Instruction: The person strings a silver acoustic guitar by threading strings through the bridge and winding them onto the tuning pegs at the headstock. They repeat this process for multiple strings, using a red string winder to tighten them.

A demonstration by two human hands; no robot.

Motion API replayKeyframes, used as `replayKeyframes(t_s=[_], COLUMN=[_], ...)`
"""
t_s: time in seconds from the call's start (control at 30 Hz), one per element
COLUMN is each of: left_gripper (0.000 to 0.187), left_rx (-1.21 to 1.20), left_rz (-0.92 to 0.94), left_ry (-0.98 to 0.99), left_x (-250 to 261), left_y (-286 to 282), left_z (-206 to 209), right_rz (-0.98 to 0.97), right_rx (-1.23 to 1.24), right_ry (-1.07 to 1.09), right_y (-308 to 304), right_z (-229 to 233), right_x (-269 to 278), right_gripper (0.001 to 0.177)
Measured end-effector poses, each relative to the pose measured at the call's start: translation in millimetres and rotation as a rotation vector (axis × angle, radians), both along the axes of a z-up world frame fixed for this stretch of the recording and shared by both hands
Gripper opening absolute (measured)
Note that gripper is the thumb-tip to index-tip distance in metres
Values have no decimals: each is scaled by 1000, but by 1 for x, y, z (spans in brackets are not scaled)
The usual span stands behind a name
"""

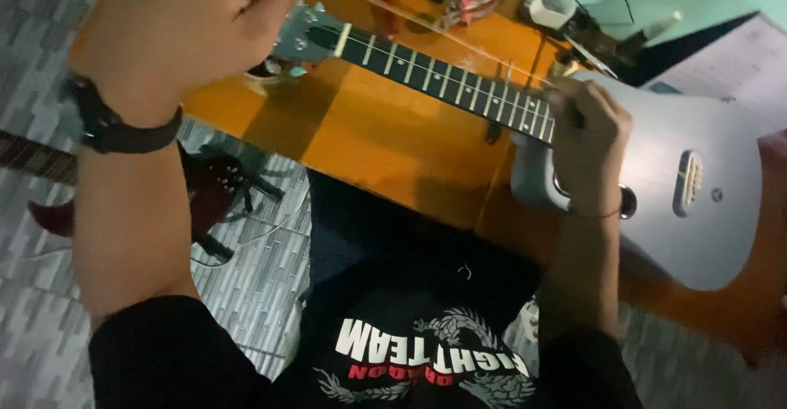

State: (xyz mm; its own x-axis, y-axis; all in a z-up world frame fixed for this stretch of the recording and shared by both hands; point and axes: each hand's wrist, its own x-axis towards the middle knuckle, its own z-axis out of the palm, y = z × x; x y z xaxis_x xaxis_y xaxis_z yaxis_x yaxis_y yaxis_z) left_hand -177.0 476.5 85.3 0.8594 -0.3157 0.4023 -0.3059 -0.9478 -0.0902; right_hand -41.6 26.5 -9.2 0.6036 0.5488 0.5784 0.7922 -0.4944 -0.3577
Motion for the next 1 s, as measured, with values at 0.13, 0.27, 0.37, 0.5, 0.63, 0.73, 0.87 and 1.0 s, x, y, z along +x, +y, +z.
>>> replayKeyframes(t_s=[0.13,0.27,0.37,0.5,0.63,0.73,0.87,1.0], left_gripper=[6,6,5,10,13,14,5,8], left_rx=[-391,-425,-572,-826,-906,-1124,-1224,-1180], left_rz=[-177,27,44,73,67,92,125,162], left_ry=[52,42,35,-3,-75,-136,-250,-428], left_x=[-8,-5,2,15,20,23,30,27], left_y=[11,31,32,34,39,34,29,17], left_z=[-23,-72,-95,-125,-143,-146,-152,-144], right_rz=[154,230,270,371,411,513,582,638], right_rx=[-15,-107,-111,-93,-98,-39,2,1], right_ry=[29,75,112,125,98,109,101,183], right_y=[75,128,167,216,259,288,319,335], right_z=[33,33,29,20,8,3,5,6], right_x=[-17,-14,-10,-5,2,8,11,8], right_gripper=[14,13,12,11,9,6,8,7])
